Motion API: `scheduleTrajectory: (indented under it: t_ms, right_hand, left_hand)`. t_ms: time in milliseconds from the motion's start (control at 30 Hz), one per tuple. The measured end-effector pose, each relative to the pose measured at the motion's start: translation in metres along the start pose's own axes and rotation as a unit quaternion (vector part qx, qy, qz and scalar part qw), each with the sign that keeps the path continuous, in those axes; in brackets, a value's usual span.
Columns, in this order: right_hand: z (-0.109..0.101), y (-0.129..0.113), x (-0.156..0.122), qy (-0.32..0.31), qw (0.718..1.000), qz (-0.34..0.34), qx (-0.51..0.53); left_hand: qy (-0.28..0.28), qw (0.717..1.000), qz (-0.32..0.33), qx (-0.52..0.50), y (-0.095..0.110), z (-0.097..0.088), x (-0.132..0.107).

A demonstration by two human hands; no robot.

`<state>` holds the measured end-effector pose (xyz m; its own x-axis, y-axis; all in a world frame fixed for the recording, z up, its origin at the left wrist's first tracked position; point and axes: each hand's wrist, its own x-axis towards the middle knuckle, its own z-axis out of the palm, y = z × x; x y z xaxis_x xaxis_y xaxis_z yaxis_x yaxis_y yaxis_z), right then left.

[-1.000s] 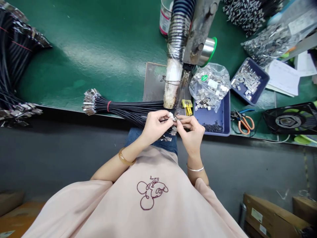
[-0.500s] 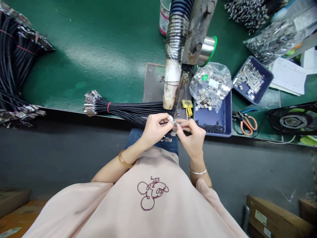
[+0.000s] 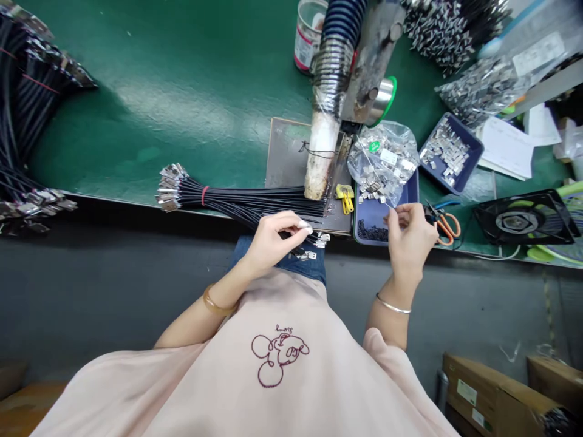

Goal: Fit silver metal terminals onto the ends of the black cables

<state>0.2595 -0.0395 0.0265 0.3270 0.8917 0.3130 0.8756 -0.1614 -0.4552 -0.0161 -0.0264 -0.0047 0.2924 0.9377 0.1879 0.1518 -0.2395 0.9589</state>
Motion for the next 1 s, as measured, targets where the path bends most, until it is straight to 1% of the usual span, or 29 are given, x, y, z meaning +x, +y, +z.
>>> scheduleTrajectory:
  t_ms: [33,67,100,133,200,267,333,400,467,533,567,600,633,667,700,733,800,867,933,1000]
  right_hand:
    - [0.006,0.006,0.009,0.007,0.999,0.005,-0.033]
    - [0.012,0.01,0.017,0.009,0.998,0.005,-0.058]
    - [0.019,0.013,0.024,0.006,0.997,0.001,-0.072]
    - [0.024,0.014,0.03,-0.004,0.997,-0.008,-0.08]
    - [0.033,0.015,0.039,-0.029,0.996,-0.026,-0.083]
    - [0.035,0.015,0.042,-0.058,0.996,-0.04,-0.062]
    - [0.034,0.016,0.04,-0.085,0.995,-0.043,-0.02]
    - [0.029,0.017,0.034,-0.1,0.994,-0.035,0.015]
    - [0.023,0.014,0.024,-0.082,0.995,-0.03,0.038]
    - [0.017,0.005,0.011,-0.045,0.995,-0.026,0.08]
    - [0.015,-0.003,0.003,-0.029,0.992,-0.018,0.118]
    - [0.013,-0.011,-0.006,-0.03,0.985,-0.006,0.169]
    - [0.012,-0.021,-0.016,-0.047,0.974,0.005,0.222]
    - [0.013,-0.031,-0.025,-0.079,0.96,0.004,0.269]
    - [0.015,-0.041,-0.034,-0.096,0.948,-0.005,0.302]
    - [0.018,-0.05,-0.043,-0.087,0.945,-0.012,0.314]
    - [0.027,-0.064,-0.056,-0.023,0.948,-0.055,0.314]
    - [0.036,-0.071,-0.063,0.01,0.946,-0.087,0.313]
    - [0.043,-0.073,-0.065,0.005,0.94,-0.089,0.329]
    - [0.046,-0.072,-0.063,-0.02,0.93,-0.059,0.362]
  left_hand:
    - [0.014,0.999,0.024,0.038,-0.002,0.0,0.003]
    - [0.017,0.994,0.054,0.092,-0.004,0.0,0.007]
    - [0.006,0.984,0.082,0.156,-0.006,0.0,0.012]
    - [-0.015,0.971,0.103,0.214,-0.008,0.001,0.017]
    - [-0.06,0.945,0.124,0.298,-0.011,0.003,0.025]
    - [-0.084,0.931,0.137,0.328,-0.012,0.004,0.03]
    - [-0.083,0.939,0.139,0.303,-0.01,0.002,0.031]
    - [-0.082,0.96,0.125,0.235,-0.009,-0.001,0.03]
    - [-0.093,0.977,0.111,0.155,-0.008,-0.004,0.026]
    - [-0.1,0.985,0.108,0.092,-0.008,-0.005,0.024]
    - [-0.096,0.987,0.105,0.068,-0.007,-0.005,0.023]
    - [-0.092,0.99,0.094,0.047,-0.007,-0.005,0.023]
    - [-0.092,0.992,0.075,0.028,-0.006,-0.005,0.023]
    - [-0.096,0.994,0.05,0.011,-0.004,-0.005,0.024]
    - [-0.104,0.994,0.023,-0.004,-0.002,-0.005,0.025]
    - [-0.116,0.993,-0.003,-0.018,0.0,-0.006,0.027]
    - [-0.135,0.989,-0.043,-0.044,0.004,-0.006,0.029]
    - [-0.141,0.985,-0.068,-0.07,0.006,-0.007,0.031]
    - [-0.142,0.982,-0.082,-0.089,0.007,-0.006,0.032]
    - [-0.144,0.982,-0.083,-0.092,0.006,-0.005,0.033]
